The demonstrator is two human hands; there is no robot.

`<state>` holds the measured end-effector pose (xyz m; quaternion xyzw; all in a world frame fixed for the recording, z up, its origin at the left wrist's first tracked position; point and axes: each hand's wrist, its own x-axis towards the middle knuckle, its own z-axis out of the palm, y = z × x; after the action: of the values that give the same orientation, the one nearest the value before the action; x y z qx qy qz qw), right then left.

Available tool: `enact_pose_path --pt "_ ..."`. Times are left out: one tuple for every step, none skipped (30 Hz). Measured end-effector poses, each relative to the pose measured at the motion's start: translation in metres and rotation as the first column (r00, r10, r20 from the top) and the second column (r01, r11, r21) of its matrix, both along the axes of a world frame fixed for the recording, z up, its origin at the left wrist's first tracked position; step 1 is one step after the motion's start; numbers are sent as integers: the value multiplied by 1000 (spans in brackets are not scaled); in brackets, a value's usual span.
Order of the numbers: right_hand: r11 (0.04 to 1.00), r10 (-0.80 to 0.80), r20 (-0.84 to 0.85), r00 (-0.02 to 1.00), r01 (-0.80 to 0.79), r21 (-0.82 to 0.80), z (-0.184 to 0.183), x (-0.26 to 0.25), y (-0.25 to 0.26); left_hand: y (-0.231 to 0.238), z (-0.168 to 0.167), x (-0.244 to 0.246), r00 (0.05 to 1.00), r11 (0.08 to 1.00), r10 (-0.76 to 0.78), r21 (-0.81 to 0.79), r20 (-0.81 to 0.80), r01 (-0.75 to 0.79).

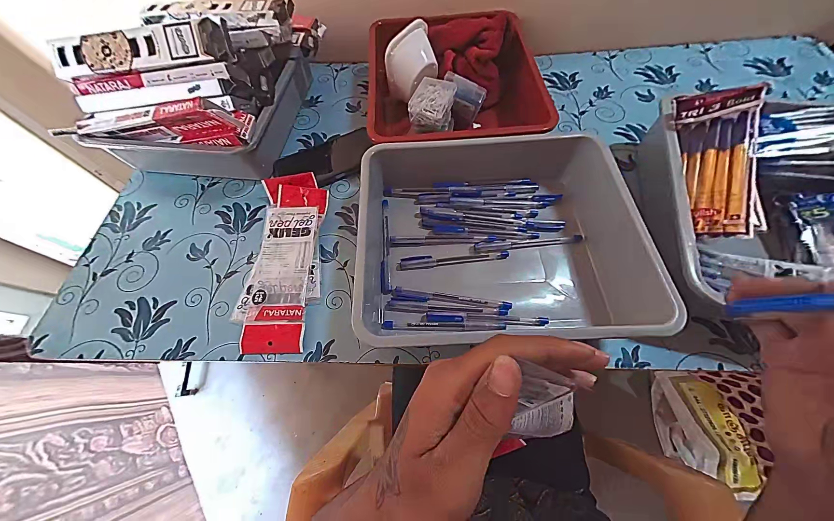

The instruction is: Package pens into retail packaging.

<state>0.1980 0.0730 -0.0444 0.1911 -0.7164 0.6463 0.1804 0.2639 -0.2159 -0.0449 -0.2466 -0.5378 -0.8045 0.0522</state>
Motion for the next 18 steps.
enact_pose_path --pt "999 31 -12 999 -31 -22 2 10 -9 2 -1 -1 1000 1000 7 -13 6 -7" --pt "998 57 -26 998 -57 -6 7 20 -20 4 -3 -1 1000 999 20 -30 11 -20" --pt "996 87 -40 995 -85 39 13 29 -33 6 -4 -1 999 998 36 -51 8 -35" --pt "987 134 -52 990 -128 102 20 36 -46 7 -4 -1 999 996 49 -75 -2 -49" --pt "968 189 -65 980 -174 181 26 42 -58 8 -5 -1 998 993 61 -98 -12 -62" --pt "943 240 -79 968 -213 256 30 47 -68 9 -5 0 997 991 71 -115 -20 -73" --pt "924 279 -101 955 -238 298 31 49 -77 10 -5 1 997 989 78 -128 -28 -81" --pt "920 293 -128 948 -243 306 30 52 -85 10 -5 1 996 987 83 -134 -35 -87" --pt "926 290 -159 944 -235 295 29 53 -89 10 -5 2 996 986 85 -142 -38 -90" --pt "934 275 -180 945 -217 285 30 56 -92 10 -5 2 996 984 85 -151 -39 -90" --pt "937 264 -193 945 -204 284 33 58 -92 9 -4 2 996 984 82 -158 -41 -88" --pt "934 260 -205 944 -192 301 37 61 -91 9 -5 1 996 983 78 -164 -41 -84" --pt "931 244 -225 943 -163 325 40 62 -91 9 -5 1 996 982 78 -170 -41 -84" --pt "930 223 -237 946 -133 343 41 64 -92 10 -6 1 996 982 76 -173 -39 -81" --pt "925 214 -238 947 -118 361 41 64 -93 11 -6 1 997 982 70 -172 -38 -75" --pt "916 216 -232 949 -115 385 39 64 -93 11 -5 1 997 984 62 -166 -38 -68" --pt "897 221 -211 952 -114 427 37 64 -93 11 -5 1 998 986 52 -158 -42 -58" --pt "876 219 -192 957 -107 470 36 64 -93 11 -5 2 998 987 47 -152 -43 -53"
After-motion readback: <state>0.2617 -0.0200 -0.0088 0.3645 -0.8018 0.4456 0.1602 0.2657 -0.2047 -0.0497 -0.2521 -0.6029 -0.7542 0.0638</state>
